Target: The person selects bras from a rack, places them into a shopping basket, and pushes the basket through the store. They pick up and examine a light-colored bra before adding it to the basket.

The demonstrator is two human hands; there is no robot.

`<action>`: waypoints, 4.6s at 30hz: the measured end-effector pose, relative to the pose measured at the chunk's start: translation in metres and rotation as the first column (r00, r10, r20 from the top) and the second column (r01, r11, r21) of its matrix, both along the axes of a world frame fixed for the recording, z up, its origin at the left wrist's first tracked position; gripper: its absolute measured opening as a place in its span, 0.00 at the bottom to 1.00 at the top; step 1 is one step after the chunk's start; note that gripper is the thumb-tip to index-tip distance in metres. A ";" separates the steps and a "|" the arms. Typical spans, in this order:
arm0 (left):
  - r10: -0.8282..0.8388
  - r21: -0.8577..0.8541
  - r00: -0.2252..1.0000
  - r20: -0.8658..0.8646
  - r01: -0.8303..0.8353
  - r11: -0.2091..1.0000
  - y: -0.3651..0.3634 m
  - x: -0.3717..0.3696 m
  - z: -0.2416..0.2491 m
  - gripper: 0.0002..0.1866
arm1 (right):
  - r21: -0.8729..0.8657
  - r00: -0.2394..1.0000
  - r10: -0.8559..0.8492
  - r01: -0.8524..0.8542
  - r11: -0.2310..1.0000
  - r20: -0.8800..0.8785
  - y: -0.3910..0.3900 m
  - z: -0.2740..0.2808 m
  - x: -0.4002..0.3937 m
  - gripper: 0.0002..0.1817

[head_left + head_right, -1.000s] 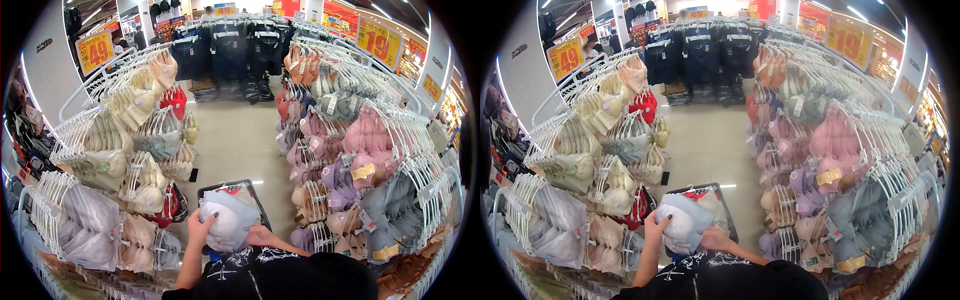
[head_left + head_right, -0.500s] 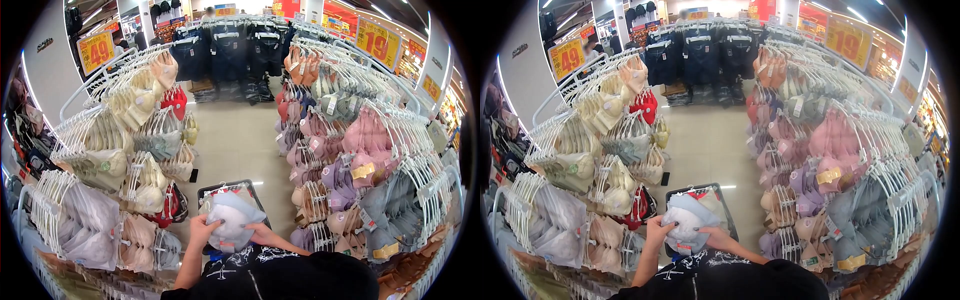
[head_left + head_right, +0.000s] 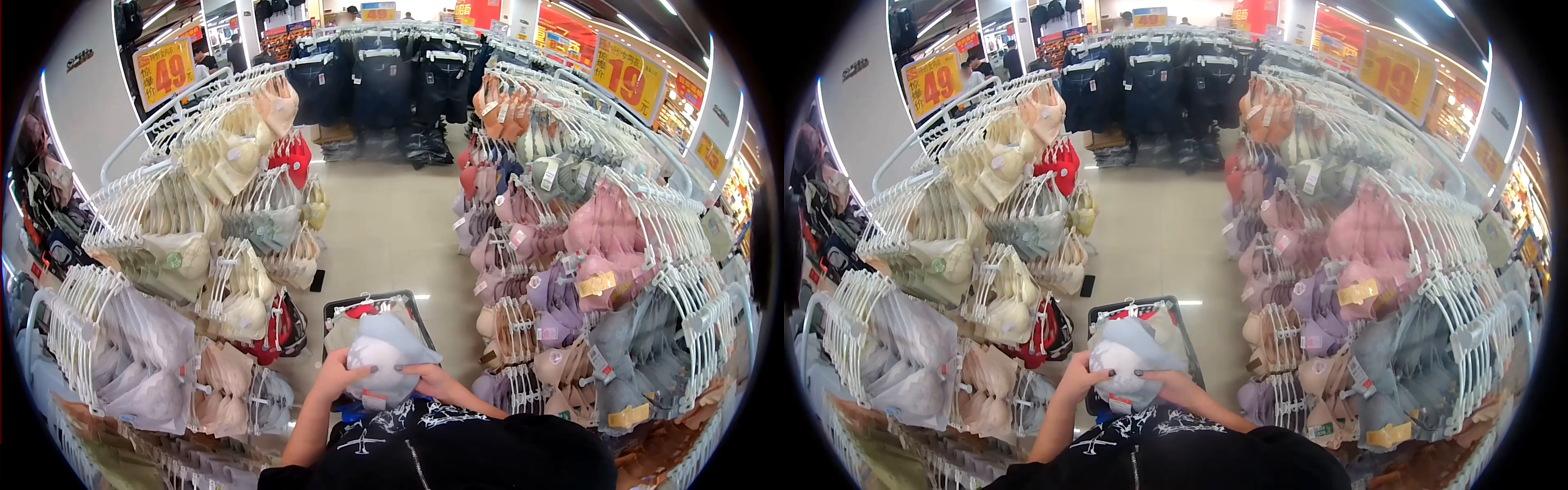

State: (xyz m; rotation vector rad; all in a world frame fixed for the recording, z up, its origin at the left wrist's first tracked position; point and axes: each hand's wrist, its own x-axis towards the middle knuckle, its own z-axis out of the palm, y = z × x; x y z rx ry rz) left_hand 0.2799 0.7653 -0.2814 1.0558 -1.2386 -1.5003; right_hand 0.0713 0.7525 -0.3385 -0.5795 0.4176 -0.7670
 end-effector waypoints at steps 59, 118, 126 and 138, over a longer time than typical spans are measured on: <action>0.364 -0.316 0.789 0.495 -0.227 0.921 -0.075 0.064 0.018 0.15 | 0.285 0.851 -0.510 0.460 0.841 0.129 -0.061 0.028 -0.007 0.21; 0.368 -0.502 0.551 0.749 0.109 0.858 -0.141 0.058 -0.166 0.11 | -0.425 0.152 -0.442 -0.655 0.625 -0.884 -0.160 -0.114 0.051 0.20; 0.370 -0.507 0.508 0.777 0.157 0.848 -0.243 0.078 -0.159 0.10 | -0.493 0.256 -0.532 -0.788 0.369 -0.807 -0.240 -0.083 0.067 0.24; 0.378 -0.511 0.445 0.812 0.227 0.829 -0.400 0.093 -0.152 0.10 | -0.112 0.127 -0.034 -0.679 0.725 -0.991 -0.397 -0.089 0.085 0.22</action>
